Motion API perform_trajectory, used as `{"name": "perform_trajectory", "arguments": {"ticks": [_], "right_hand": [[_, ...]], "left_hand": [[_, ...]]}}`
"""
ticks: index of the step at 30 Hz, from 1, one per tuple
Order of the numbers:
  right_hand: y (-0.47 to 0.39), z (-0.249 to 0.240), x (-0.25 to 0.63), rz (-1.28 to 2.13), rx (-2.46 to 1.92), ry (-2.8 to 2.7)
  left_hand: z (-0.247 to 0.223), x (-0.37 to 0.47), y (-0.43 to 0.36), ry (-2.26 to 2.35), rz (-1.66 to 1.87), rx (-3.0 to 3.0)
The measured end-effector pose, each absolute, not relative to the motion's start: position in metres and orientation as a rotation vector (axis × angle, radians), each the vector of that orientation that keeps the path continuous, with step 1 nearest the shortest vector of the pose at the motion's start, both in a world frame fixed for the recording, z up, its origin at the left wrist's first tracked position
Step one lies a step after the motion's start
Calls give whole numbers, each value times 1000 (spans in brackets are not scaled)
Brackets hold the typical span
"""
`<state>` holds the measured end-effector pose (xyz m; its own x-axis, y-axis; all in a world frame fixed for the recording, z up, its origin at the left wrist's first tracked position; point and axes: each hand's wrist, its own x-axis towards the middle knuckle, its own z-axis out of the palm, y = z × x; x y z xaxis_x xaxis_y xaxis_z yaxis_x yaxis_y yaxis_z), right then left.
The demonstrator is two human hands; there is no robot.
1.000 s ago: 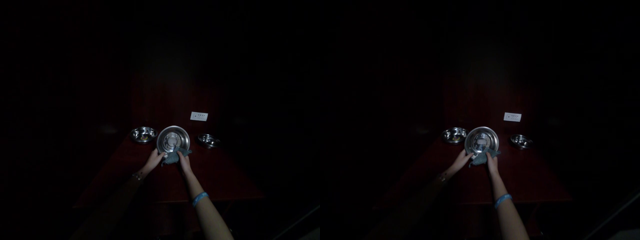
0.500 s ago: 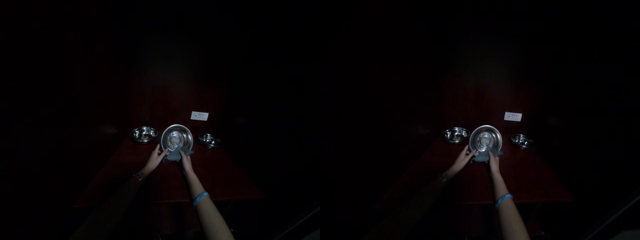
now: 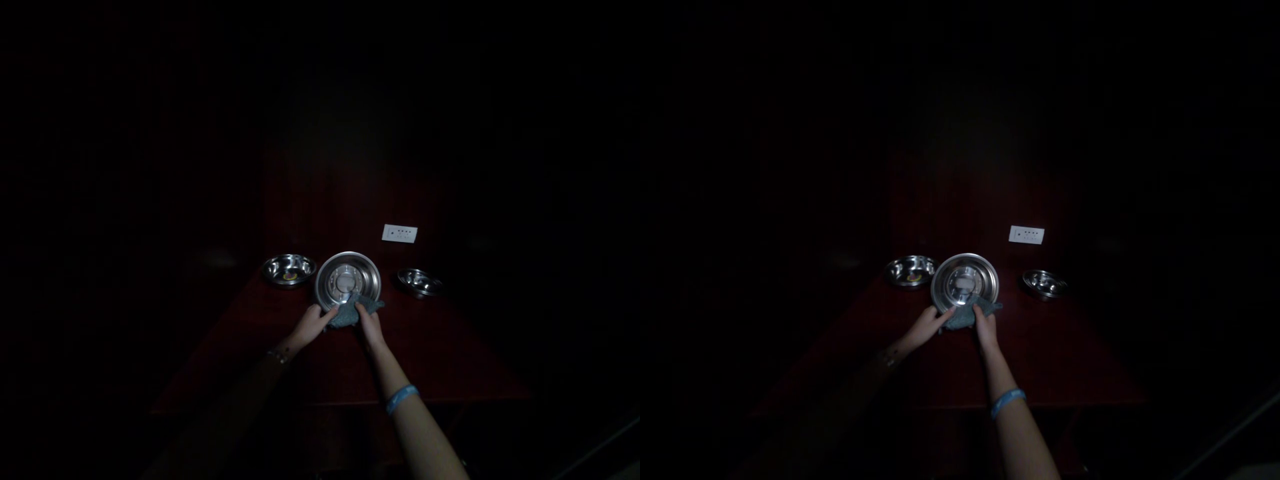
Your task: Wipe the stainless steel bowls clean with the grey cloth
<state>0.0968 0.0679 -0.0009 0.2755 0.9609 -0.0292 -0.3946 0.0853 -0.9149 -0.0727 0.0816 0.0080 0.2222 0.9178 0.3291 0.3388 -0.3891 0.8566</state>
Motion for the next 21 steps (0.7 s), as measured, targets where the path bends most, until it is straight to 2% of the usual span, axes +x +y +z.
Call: {"name": "perform_trajectory", "arguments": {"ticks": [9, 21], "right_hand": [[66, 1, 97, 1151, -1009, -721], [70, -3, 98, 1100, -978, -745]], "left_hand": [[1, -71, 91, 1121, 1205, 1843], [18, -73, 91, 923, 1615, 1589]]}}
